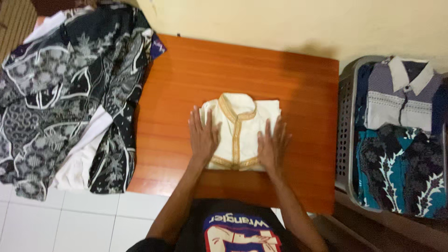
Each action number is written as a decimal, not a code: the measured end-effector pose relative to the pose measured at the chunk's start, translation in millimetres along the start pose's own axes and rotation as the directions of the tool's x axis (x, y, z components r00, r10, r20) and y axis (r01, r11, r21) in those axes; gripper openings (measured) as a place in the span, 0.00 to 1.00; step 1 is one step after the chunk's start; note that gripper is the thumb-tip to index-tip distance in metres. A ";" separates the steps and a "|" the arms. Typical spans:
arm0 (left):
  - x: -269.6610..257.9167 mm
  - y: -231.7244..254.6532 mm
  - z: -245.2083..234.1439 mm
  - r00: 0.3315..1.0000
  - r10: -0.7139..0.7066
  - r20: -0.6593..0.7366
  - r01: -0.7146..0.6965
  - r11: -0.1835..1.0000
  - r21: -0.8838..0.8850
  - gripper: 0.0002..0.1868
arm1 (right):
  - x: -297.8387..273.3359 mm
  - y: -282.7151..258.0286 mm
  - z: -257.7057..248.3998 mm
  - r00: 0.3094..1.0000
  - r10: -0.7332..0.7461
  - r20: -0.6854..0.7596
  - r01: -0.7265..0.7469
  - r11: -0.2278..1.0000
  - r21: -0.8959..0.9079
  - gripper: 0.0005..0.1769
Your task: The person folds a white garment and then a black patterned garment by hand on a wooden surface, placing each folded item into a laundry basket.
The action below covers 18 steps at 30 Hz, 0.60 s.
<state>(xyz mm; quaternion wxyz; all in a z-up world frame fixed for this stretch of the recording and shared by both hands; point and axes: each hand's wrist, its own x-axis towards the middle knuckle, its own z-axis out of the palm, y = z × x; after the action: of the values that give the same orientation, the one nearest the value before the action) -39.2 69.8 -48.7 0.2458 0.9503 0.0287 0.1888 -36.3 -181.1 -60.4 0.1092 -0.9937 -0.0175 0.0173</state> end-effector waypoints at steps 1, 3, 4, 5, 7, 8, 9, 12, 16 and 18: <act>-10.1 8.4 -3.3 0.999 0.046 0.011 -0.047 0.999 0.016 0.32 | -4.9 -10.0 2.8 0.995 -0.087 -0.044 0.089 0.995 0.047 0.36; -29.5 21.4 -6.8 0.989 0.125 0.076 -0.126 0.992 0.012 0.33 | -16.5 -29.1 11.3 0.959 -0.246 -0.142 0.263 0.957 0.123 0.37; -39.0 25.9 -7.6 0.979 0.157 0.128 -0.157 0.988 -0.010 0.35 | -24.4 -34.7 14.5 0.963 -0.256 -0.084 0.263 0.960 0.100 0.38; -40.6 27.1 -5.9 0.967 0.192 0.168 -0.190 0.981 -0.029 0.36 | -25.4 -39.5 17.9 0.962 -0.270 -0.037 0.272 0.959 0.076 0.38; -38.5 16.4 -4.5 0.963 0.124 0.241 -0.128 0.992 0.000 0.37 | -26.4 -37.8 21.8 0.967 -0.254 0.024 0.253 0.967 0.041 0.39; -37.8 9.6 -4.2 0.957 0.087 0.278 -0.096 0.995 0.018 0.38 | -26.6 -30.9 22.1 0.974 -0.225 0.036 0.224 0.974 0.029 0.39; -36.4 5.4 -2.6 0.970 0.075 0.233 -0.087 0.995 0.040 0.38 | -24.0 -22.7 21.9 0.979 -0.198 0.046 0.197 0.980 0.016 0.39; -40.1 -3.9 -7.2 0.994 0.029 0.110 -0.031 0.999 0.019 0.36 | -17.0 2.6 17.9 0.991 -0.135 -0.018 0.135 0.991 0.013 0.41; -24.4 -4.9 -21.8 0.986 -0.129 0.101 0.143 0.978 -0.154 0.37 | -9.5 16.5 -4.0 0.991 0.119 -0.069 -0.112 0.989 0.095 0.42; -14.9 -1.0 -29.0 0.957 -0.232 0.173 0.268 0.937 -0.225 0.39 | -4.7 19.2 -16.1 0.969 0.235 -0.070 -0.216 0.955 0.205 0.43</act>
<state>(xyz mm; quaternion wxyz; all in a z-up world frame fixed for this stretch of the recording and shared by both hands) -63.7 81.8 -30.9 0.3851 0.9122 0.1080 0.0890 -39.8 -203.5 -48.7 0.2042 -0.9734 0.1031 -0.0154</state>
